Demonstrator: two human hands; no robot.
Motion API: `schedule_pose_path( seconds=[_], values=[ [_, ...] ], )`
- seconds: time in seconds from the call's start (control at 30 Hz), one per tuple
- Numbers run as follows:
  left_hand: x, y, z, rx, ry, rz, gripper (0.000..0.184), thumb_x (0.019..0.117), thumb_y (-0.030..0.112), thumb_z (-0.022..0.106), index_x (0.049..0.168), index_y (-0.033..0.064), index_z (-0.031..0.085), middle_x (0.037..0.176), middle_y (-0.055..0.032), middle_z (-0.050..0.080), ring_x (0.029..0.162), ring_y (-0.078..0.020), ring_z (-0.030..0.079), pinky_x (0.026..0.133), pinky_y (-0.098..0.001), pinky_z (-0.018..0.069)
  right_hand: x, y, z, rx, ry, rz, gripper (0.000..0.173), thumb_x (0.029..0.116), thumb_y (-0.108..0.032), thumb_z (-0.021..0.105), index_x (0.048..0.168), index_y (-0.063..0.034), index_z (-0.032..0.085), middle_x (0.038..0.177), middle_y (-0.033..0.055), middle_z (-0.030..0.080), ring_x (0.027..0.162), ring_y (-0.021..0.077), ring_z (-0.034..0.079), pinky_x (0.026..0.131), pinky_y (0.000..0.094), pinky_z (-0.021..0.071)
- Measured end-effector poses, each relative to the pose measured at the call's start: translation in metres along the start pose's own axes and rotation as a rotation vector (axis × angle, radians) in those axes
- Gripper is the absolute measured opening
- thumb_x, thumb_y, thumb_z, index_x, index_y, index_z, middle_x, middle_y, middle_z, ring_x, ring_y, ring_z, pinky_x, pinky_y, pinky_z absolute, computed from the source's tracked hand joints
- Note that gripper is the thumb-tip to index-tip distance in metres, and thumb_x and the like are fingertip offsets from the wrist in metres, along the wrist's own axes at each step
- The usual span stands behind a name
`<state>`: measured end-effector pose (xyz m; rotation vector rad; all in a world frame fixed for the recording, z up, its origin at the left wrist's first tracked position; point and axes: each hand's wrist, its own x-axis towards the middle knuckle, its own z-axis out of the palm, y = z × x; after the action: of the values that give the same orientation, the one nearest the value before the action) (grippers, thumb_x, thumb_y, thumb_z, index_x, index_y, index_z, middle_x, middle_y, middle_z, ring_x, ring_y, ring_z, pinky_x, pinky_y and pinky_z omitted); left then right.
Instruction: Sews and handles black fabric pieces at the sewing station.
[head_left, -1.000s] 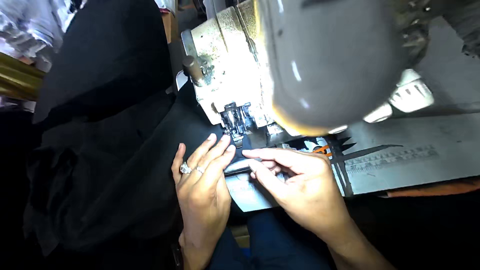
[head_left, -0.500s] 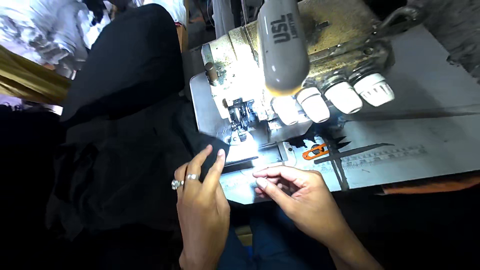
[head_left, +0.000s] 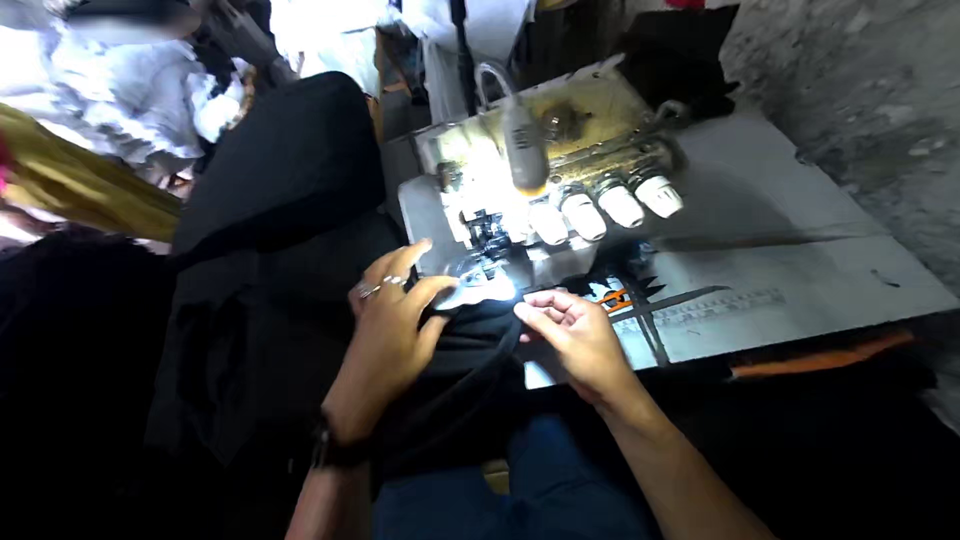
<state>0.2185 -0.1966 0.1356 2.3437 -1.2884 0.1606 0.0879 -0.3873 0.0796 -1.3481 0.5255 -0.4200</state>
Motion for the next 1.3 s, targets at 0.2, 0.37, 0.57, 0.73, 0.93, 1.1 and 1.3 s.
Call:
schedule_pose_path(
  seconds=[0.2,0.37,0.57,0.73,0.93,1.1,1.3],
  values=[
    [0.005,0.024,-0.007,-0.04,0.014,-0.031,0.02,0.1022,0.027,0.061,0.109,0.0178,0.077,0.102,0.0032,0.077,0.101,-0.0121,0.07,0.108,-0.0478,0.042,-0.001,0.006,0.001,0.12,0.017,0.045,0.008,0.1019,-0.012,0.054,0.104,-0.0106,0.062,0.076,-0.0097,0.067,0.065,0.0026,0.066,0.061,0.0211,0.0592],
    [-0.007,0.023,-0.027,-0.296,0.11,-0.066,0.021,0.0963,0.023,0.071,0.103,0.0029,0.074,0.092,-0.0105,0.074,0.089,-0.0242,0.071,0.086,-0.0483,0.0549,-0.029,-0.004,0.0,0.039,-0.202,-0.181,0.022,0.091,-0.006,0.055,0.109,-0.0181,0.06,0.088,-0.0181,0.068,0.077,-0.0051,0.065,0.071,0.0149,0.0566],
    [-0.04,0.025,-0.058,-0.418,0.204,-0.155,0.017,0.0911,0.022,0.079,0.1,0.0081,0.073,0.088,-0.0014,0.073,0.075,-0.0089,0.069,0.07,-0.0312,0.0602,-0.066,-0.03,0.014,-0.225,-0.114,-0.418,0.002,0.0918,-0.014,0.072,0.093,-0.0124,0.073,0.086,-0.0137,0.071,0.079,-0.0074,0.065,0.075,0.0132,0.0575],
    [-0.049,0.01,-0.046,-0.493,0.269,-0.382,0.016,0.1029,0.025,0.064,0.109,0.0108,0.068,0.084,-0.0003,0.068,0.061,-0.0058,0.059,0.054,-0.0231,0.0505,-0.053,-0.007,0.005,0.102,-0.05,-0.054,0.008,0.0962,-0.002,0.067,0.101,-0.0001,0.074,0.085,0.0055,0.074,0.077,0.0111,0.07,0.077,0.0296,0.0616],
    [-0.041,0.006,-0.033,-0.501,0.302,-0.483,0.016,0.1023,0.028,0.065,0.105,0.0134,0.071,0.079,0.0025,0.066,0.058,-0.0048,0.056,0.052,-0.0216,0.0466,-0.051,0.003,0.0,0.164,-0.032,0.029,0.016,0.1023,-0.009,0.061,0.101,-0.0003,0.074,0.085,0.0071,0.073,0.077,0.0125,0.07,0.077,0.0309,0.0605],
    [-0.032,0.003,-0.026,-0.469,0.345,-0.448,0.014,0.1021,0.023,0.065,0.103,0.0106,0.071,0.082,0.0032,0.067,0.065,-0.0037,0.059,0.06,-0.0212,0.0496,-0.048,0.007,-0.008,0.167,-0.029,-0.003,0.021,0.1055,-0.01,0.055,0.102,0.0003,0.074,0.088,0.0077,0.073,0.081,0.014,0.07,0.081,0.0324,0.0608],
    [-0.026,0.002,-0.018,-0.444,0.37,-0.467,0.014,0.1023,0.023,0.065,0.101,0.0102,0.071,0.076,0.0042,0.066,0.06,-0.0018,0.057,0.057,-0.02,0.0476,-0.046,0.007,-0.012,0.264,0.006,0.074,0.017,0.1019,-0.009,0.062,0.099,0.0018,0.075,0.085,0.0093,0.074,0.077,0.0143,0.071,0.079,0.0315,0.0612]
  ],
)
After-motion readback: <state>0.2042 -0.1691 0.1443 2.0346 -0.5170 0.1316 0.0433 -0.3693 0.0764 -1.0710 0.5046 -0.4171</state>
